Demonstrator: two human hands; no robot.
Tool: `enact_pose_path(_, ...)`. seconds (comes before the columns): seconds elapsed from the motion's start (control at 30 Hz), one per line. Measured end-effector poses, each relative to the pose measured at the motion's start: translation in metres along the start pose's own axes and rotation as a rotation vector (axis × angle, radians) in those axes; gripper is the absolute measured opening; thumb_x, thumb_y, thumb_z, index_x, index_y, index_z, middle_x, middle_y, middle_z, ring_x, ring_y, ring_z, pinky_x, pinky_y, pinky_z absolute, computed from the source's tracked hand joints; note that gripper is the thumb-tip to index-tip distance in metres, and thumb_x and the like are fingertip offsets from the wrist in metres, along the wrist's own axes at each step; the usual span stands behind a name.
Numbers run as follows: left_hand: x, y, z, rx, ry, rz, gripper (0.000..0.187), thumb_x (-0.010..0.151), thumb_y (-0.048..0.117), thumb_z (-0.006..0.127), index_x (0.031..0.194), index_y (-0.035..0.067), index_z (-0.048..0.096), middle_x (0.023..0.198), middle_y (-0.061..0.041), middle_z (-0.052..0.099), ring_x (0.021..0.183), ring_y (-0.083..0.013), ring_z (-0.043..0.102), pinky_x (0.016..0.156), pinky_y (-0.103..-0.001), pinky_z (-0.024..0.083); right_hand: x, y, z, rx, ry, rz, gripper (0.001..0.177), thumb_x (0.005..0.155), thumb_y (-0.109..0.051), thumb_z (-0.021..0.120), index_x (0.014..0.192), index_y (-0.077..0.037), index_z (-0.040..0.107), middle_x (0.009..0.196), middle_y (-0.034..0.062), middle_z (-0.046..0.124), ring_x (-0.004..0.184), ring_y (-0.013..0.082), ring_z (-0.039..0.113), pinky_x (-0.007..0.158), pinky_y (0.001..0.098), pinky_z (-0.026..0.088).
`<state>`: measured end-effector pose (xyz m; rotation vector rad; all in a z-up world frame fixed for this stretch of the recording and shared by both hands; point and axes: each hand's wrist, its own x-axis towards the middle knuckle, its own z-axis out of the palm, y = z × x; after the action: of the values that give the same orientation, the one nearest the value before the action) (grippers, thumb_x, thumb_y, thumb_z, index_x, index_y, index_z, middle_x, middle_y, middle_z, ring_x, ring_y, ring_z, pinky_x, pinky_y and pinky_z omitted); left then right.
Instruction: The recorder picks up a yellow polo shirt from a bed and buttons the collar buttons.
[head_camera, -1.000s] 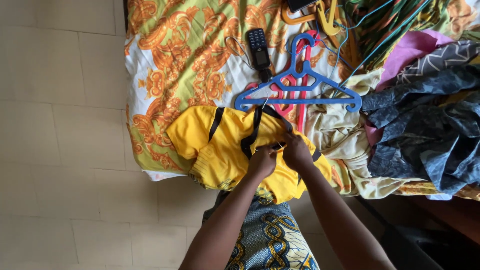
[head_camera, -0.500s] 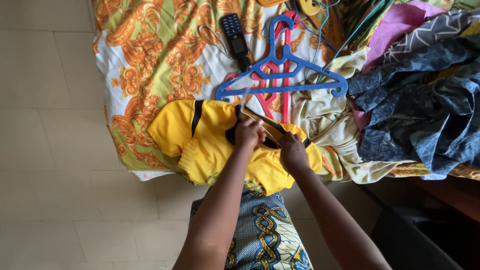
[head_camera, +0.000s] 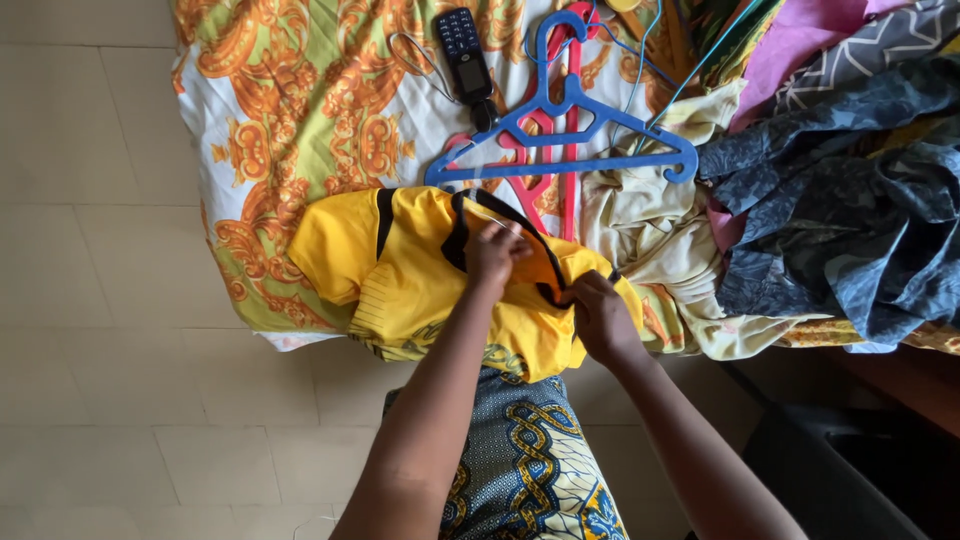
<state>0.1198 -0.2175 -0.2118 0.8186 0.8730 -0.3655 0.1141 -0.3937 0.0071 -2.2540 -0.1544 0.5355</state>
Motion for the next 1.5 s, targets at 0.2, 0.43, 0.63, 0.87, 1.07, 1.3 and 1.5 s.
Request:
enact_pose_path(0.2, -0.032, 0.005, 0.016, 0.69, -0.059, 0.112, 0.023, 0.097, 0.022, 0.071, 0.113, 0.005, 0.071, 0.098, -0.008, 0.076, 0.087, -0.0205, 0.071, 0.081, -0.039, 0.057, 0.038, 0.009, 0.029, -0.086, -0.023, -0.1, 0.011, 0.087, -0.001, 0.062, 0.095, -0.003, 0.069, 0.096, 0.0151, 0.066, 0.097, 0.0399, 0.064, 0.084, 0.0458, 0.053)
enact_pose_path(0.43, -0.088, 0.094, 0.039, 1.075, 0.243, 0.762, 0.025, 0.095, 0.015, 0.071, 0.115, 0.005, 0.06, 0.104, -0.015, 0.065, 0.089, -0.0342, 0.065, 0.083, -0.044, 0.053, 0.124, 0.035, 0.068, 0.002, 0.193, 0.049, 0.012, 0.098, -0.012, 0.064, 0.103, -0.002, 0.067, 0.102, 0.0189, 0.07, 0.093, 0.0397, 0.069, 0.081, 0.0455, 0.056)
enact_pose_path(0.63, -0.086, 0.127, 0.009, 1.275, 0.504, 0.709, 0.052, 0.072, 0.019, 0.085, 0.11, 0.002, 0.053, 0.109, -0.022, 0.054, 0.107, -0.0454, 0.053, 0.087, -0.054, 0.046, 0.166, 0.034, 0.1, 0.595, 0.068, 0.323, 0.032, 0.086, -0.019, 0.07, 0.113, -0.007, 0.059, 0.1, 0.0132, 0.07, 0.087, 0.0307, 0.07, 0.059, 0.0418, 0.058)
enact_pose_path(0.87, -0.066, 0.111, -0.037, 1.39, 0.283, 0.718, 0.027, 0.083, 0.01, 0.075, 0.104, 0.005, 0.058, 0.105, -0.02, 0.059, 0.104, -0.0443, 0.057, 0.087, -0.054, 0.047, 0.162, 0.035, 0.11, 0.07, 0.049, 0.266, 0.024, 0.097, -0.032, 0.072, 0.099, -0.007, 0.071, 0.084, 0.0103, 0.071, 0.079, 0.0228, 0.067, 0.071, 0.0384, 0.052)
enact_pose_path(1.07, -0.111, 0.138, -0.025, 1.189, 0.113, 0.634, 0.016, 0.091, 0.01, 0.07, 0.104, 0.005, 0.061, 0.099, -0.018, 0.066, 0.094, -0.0414, 0.064, 0.079, -0.049, 0.052, 0.133, 0.001, 0.079, 0.259, 0.143, 0.31, 0.02, 0.096, -0.029, 0.067, 0.1, -0.011, 0.072, 0.081, 0.007, 0.072, 0.076, 0.0176, 0.069, 0.07, 0.0342, 0.053)
enact_pose_path(1.3, -0.212, 0.179, 0.012, 1.127, -0.198, 0.657, 0.011, 0.091, 0.008, 0.068, 0.101, 0.005, 0.063, 0.091, -0.015, 0.07, 0.082, -0.0329, 0.07, 0.073, -0.044, 0.055, 0.07, -0.031, 0.031, 0.167, 0.273, 0.288, 0.024, 0.099, -0.027, 0.071, 0.096, -0.003, 0.07, 0.074, 0.0106, 0.065, 0.068, 0.0169, 0.057, 0.066, 0.0346, 0.049)
enact_pose_path(1.5, -0.31, 0.216, 0.03, 1.048, -0.428, 0.459, 0.011, 0.095, 0.011, 0.068, 0.103, 0.004, 0.064, 0.081, -0.015, 0.068, 0.07, -0.0301, 0.068, 0.065, -0.041, 0.054, 0.02, -0.118, -0.031, 0.157, 0.328, 0.182, 0.022, 0.098, -0.023, 0.071, 0.093, -0.002, 0.07, 0.071, 0.0113, 0.063, 0.066, 0.0188, 0.059, 0.064, 0.0344, 0.047)
